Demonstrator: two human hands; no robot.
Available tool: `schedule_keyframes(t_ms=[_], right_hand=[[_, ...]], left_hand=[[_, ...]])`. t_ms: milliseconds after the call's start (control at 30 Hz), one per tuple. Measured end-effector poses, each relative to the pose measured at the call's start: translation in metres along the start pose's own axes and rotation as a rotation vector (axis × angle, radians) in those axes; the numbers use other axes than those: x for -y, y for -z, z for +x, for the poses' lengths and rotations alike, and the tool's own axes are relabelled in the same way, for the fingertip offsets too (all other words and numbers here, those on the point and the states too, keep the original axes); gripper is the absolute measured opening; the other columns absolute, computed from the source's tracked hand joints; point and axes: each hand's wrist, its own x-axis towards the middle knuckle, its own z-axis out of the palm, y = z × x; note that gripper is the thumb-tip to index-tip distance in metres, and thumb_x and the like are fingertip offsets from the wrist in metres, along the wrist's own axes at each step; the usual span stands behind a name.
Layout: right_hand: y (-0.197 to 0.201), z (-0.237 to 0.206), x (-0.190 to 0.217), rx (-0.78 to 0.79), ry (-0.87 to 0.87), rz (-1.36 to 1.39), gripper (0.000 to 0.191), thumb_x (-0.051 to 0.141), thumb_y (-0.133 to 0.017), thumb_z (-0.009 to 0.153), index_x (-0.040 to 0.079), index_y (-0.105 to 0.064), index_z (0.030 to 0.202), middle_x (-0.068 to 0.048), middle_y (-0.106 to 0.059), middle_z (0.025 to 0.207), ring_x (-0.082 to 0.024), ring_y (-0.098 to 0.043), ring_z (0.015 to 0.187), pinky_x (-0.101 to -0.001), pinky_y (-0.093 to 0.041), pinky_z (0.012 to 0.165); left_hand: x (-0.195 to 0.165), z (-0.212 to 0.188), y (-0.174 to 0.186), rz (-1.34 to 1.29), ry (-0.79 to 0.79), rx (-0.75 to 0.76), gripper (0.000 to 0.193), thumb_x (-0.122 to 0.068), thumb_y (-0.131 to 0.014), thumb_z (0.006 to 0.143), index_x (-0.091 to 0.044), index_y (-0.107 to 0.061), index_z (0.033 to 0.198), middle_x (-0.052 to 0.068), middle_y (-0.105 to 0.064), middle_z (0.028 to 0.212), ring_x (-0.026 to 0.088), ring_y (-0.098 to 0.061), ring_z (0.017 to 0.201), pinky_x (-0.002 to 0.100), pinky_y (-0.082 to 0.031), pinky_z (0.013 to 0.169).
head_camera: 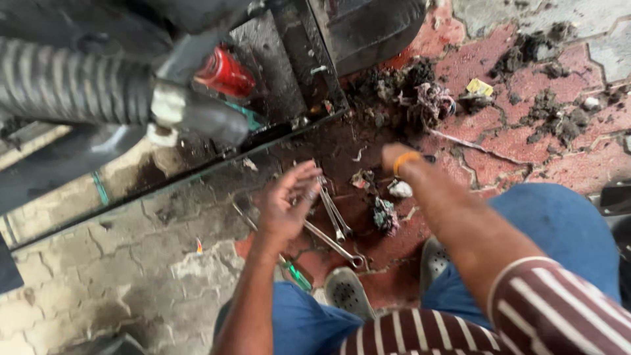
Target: The person works on a vehicle engine, using a wrench to tighten or loosen bolts on a component while also handling various hoses and wires. The hands are visibly dirty, and the workspace is cluttered with tools and debris.
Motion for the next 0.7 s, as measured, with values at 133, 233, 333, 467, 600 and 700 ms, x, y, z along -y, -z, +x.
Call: schedule_keyframes(t_ms=[133,233,333,467,600,700], right_hand=[[-0.039,-0.033,0.006,-0.213,-0.079,-0.082,0.022,0.020,-0.058,0.093,0.014,-0.077,0.102,-0.017,-0.072,0.114,-0.035,-0.068,0.110,-0.0446,-0.056,0.095],[-0.040,-0.053,0.010,-0.226,-0.045,0.071,0.028,0.018,-0.061,0.088,0.017,-0.070,0.114,-0.016,-0.068,0.118,-0.036,-0.066,0.110,-0.0465,-0.055,0.091],[-0.031,-0.065,0.013,-0.145,0.000,0.043,0.033,0.024,-0.069,0.084,0.019,-0.068,0.117,-0.014,-0.070,0.116,-0.033,-0.067,0.110,-0.0438,-0.054,0.096],[-0.013,-0.078,0.022,-0.192,0.023,0.127,0.026,0.024,-0.068,0.090,0.026,-0.073,0.116,-0.009,-0.072,0.117,-0.031,-0.068,0.111,-0.0443,-0.054,0.096],[0.023,-0.096,0.041,-0.052,-0.002,0.148,0.028,0.022,-0.072,0.084,0.025,-0.076,0.112,-0.009,-0.072,0.119,-0.028,-0.068,0.113,-0.0412,-0.055,0.098],[0.057,-0.116,0.057,-0.015,-0.003,0.276,0.024,0.020,-0.072,0.085,0.024,-0.076,0.108,-0.008,-0.071,0.114,-0.026,-0.067,0.107,-0.0389,-0.054,0.093]], left_hand=[[0.018,0.002,0.006,0.008,-0.029,0.045,0.044,-0.009,-0.072,0.096,-0.004,-0.061,0.138,0.012,-0.075,0.126,0.016,-0.073,0.113,0.031,-0.060,0.095],[0.026,0.005,0.011,-0.047,-0.019,0.033,0.045,-0.010,-0.071,0.097,-0.002,-0.060,0.139,0.012,-0.073,0.128,0.016,-0.071,0.115,0.031,-0.059,0.097],[0.029,0.009,0.013,-0.091,0.007,0.018,0.044,-0.011,-0.070,0.097,-0.002,-0.060,0.140,0.012,-0.073,0.128,0.015,-0.069,0.114,0.031,-0.058,0.097],[0.028,0.010,0.011,-0.139,0.060,0.025,0.045,-0.011,-0.069,0.096,-0.004,-0.059,0.140,0.010,-0.072,0.129,0.016,-0.070,0.113,0.030,-0.057,0.097],[0.030,0.011,0.013,-0.152,0.067,0.052,0.047,-0.010,-0.068,0.095,-0.006,-0.057,0.141,0.008,-0.072,0.132,0.015,-0.069,0.119,0.029,-0.056,0.100],[0.038,0.019,0.014,-0.115,0.112,0.020,0.048,-0.011,-0.071,0.093,-0.007,-0.059,0.139,0.009,-0.075,0.128,0.016,-0.071,0.116,0.032,-0.057,0.099]])
